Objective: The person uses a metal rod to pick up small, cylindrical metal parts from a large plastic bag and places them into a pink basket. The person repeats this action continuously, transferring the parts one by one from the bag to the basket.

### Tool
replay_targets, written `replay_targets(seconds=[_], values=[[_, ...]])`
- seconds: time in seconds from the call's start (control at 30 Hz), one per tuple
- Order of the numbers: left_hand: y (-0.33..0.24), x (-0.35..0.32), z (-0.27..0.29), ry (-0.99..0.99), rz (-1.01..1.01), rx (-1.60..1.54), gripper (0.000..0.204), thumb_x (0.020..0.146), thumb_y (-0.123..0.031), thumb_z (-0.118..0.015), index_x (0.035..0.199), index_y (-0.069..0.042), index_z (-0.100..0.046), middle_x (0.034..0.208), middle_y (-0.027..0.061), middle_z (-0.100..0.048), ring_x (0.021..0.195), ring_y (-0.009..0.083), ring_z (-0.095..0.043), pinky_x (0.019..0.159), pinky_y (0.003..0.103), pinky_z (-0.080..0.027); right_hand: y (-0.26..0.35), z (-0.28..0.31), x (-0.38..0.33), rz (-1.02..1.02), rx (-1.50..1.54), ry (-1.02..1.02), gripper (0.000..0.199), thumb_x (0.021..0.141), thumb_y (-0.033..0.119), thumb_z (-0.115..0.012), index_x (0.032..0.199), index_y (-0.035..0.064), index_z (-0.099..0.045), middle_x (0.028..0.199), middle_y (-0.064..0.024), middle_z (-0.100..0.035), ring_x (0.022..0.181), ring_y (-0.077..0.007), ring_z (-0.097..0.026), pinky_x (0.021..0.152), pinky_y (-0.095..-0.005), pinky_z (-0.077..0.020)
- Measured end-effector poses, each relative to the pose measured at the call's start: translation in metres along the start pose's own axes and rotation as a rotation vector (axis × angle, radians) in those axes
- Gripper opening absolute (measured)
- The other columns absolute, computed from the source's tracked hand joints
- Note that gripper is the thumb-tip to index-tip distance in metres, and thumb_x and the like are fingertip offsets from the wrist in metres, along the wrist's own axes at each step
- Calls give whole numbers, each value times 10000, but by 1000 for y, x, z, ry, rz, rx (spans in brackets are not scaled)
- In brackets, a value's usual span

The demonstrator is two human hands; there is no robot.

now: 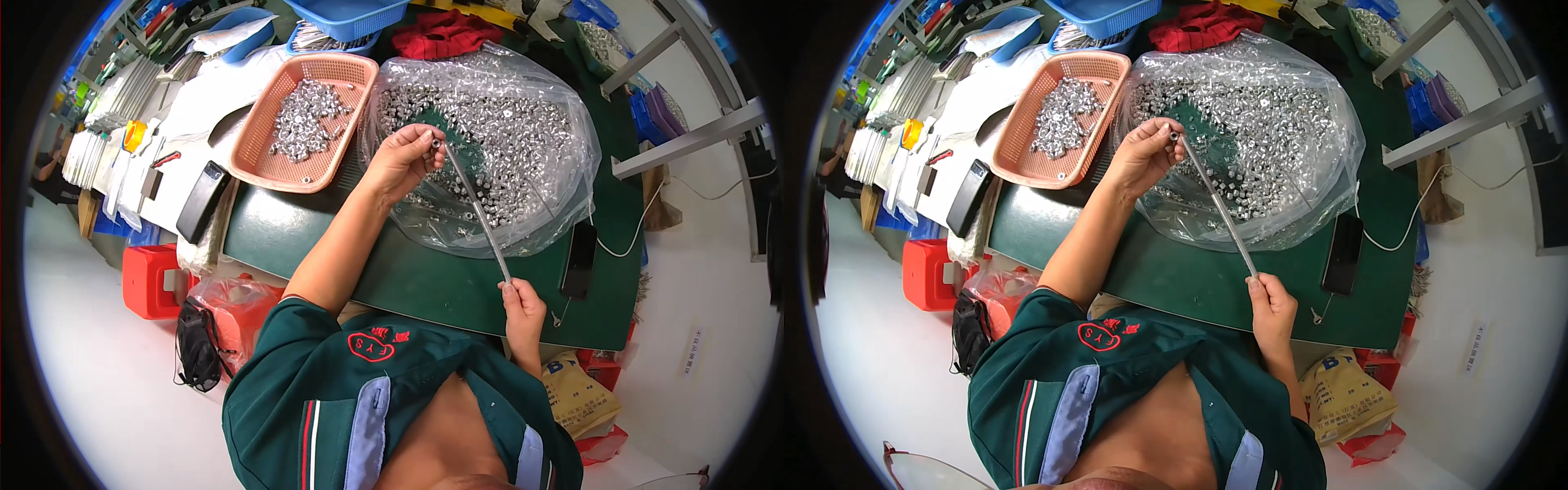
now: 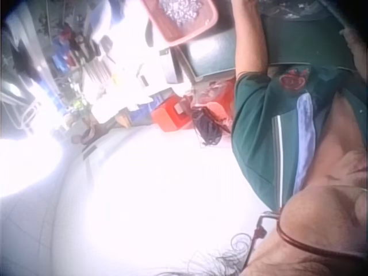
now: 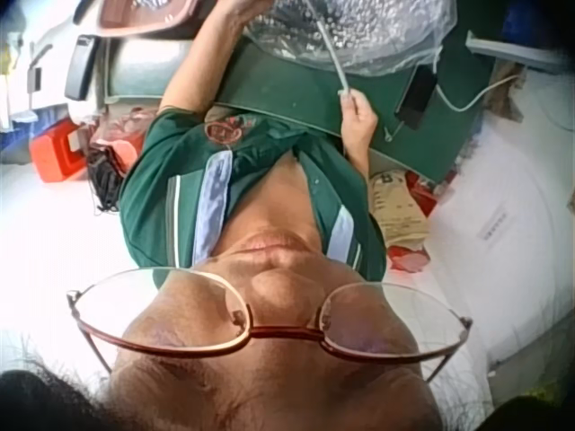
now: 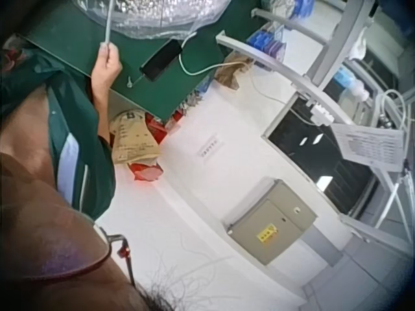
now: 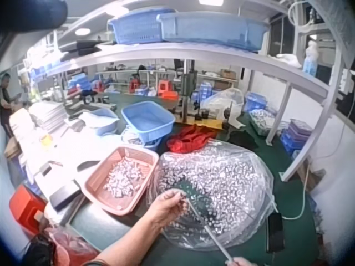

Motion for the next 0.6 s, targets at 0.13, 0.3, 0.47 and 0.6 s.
replay_targets(seconds=[0.13,0.3,0.47,0.6], values=[[-1,0,-1,-29,-47,170,162,958,-139,-568,1029,-3,-620,910,75,-653,815,143,-612,773,283,-505,3,0,0,15,-39,-5,126,920,85,-610,930,-36,-641,647,28,-510,593,-30,-422,527,-205,-353],[-6,-1,-6,-63,-139,583,155,932,-124,-609,1015,3,-644,906,81,-680,796,133,-615,767,272,-498,1,3,0,60,-118,-28,110,910,83,-617,928,-24,-632,635,-10,-530,565,-51,-444,514,-225,-364],[-19,-3,-18,-97,-110,642,159,893,-88,-653,1004,26,-644,895,103,-686,778,147,-611,754,275,-489,12,5,-2,286,-267,-135,109,896,91,-631,939,-8,-621,640,-70,-533,541,-103,-480,517,-261,-398],[-19,-2,-18,-88,-150,533,160,892,-78,-648,1011,27,-635,922,127,-686,822,170,-620,764,292,-490,7,2,-1,183,-188,-84,123,911,118,-620,937,-2,-631,645,-40,-534,535,-97,-469,505,-257,-389]])
Point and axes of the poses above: each hand's wrist, its own x-axis towards the middle knuckle, its own z-axis out of the back of the hand, y = z × x, the point moved 5 cm from there along x, towards the middle knuckle
